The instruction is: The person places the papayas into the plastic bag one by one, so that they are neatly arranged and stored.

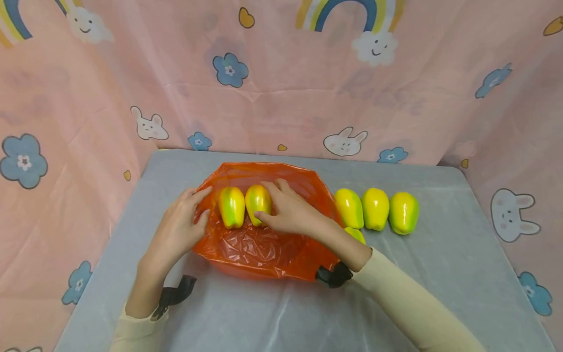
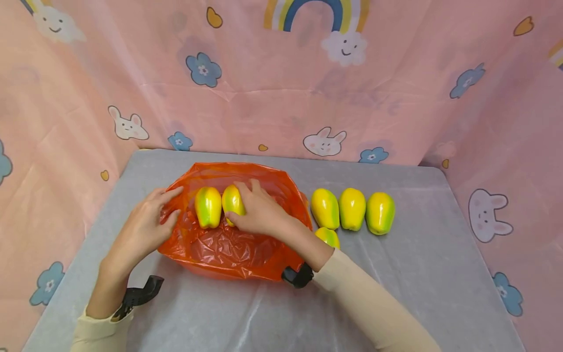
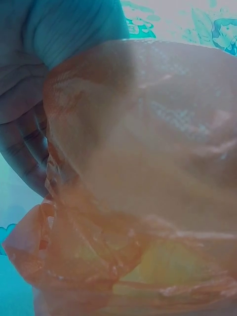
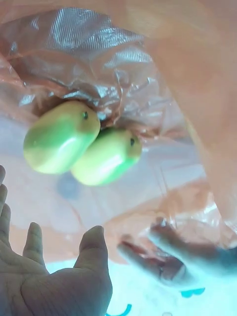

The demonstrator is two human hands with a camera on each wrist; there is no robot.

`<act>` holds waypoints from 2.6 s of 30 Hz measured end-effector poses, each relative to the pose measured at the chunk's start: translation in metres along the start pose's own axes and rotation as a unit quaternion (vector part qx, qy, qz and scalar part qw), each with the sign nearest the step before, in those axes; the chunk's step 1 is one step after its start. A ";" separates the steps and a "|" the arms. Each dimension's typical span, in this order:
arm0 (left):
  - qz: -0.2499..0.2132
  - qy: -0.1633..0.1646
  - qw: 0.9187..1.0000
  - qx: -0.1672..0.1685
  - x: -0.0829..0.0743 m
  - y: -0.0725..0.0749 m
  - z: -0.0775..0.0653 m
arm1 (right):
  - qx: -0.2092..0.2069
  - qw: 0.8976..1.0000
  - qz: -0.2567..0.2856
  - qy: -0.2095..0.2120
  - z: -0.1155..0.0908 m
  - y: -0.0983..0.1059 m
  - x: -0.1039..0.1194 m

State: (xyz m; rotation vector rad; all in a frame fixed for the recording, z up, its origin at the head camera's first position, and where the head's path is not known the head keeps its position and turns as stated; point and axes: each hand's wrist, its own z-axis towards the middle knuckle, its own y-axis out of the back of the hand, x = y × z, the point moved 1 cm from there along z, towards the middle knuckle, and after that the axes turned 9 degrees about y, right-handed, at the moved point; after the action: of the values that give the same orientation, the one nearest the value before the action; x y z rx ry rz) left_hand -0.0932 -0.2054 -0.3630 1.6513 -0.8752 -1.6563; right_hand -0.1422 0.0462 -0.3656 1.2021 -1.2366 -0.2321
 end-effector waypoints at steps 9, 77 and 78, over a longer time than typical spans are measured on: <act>-0.001 0.006 1.000 0.000 0.001 0.001 0.000 | -0.026 0.999 0.004 0.025 -0.026 0.016 0.008; 0.005 0.021 1.000 0.006 0.003 -0.003 0.001 | -0.375 0.924 0.022 -0.064 -0.162 -0.030 -0.098; 0.005 0.021 1.000 0.006 0.003 -0.003 0.001 | -0.374 0.925 0.014 -0.064 -0.162 -0.031 -0.100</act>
State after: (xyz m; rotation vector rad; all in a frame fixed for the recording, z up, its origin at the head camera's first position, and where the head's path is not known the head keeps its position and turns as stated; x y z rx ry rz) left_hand -0.0947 -0.2066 -0.3671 1.6808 -0.8723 -1.6066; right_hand -0.0362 0.1956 -0.4256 0.5073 -1.1171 -0.7024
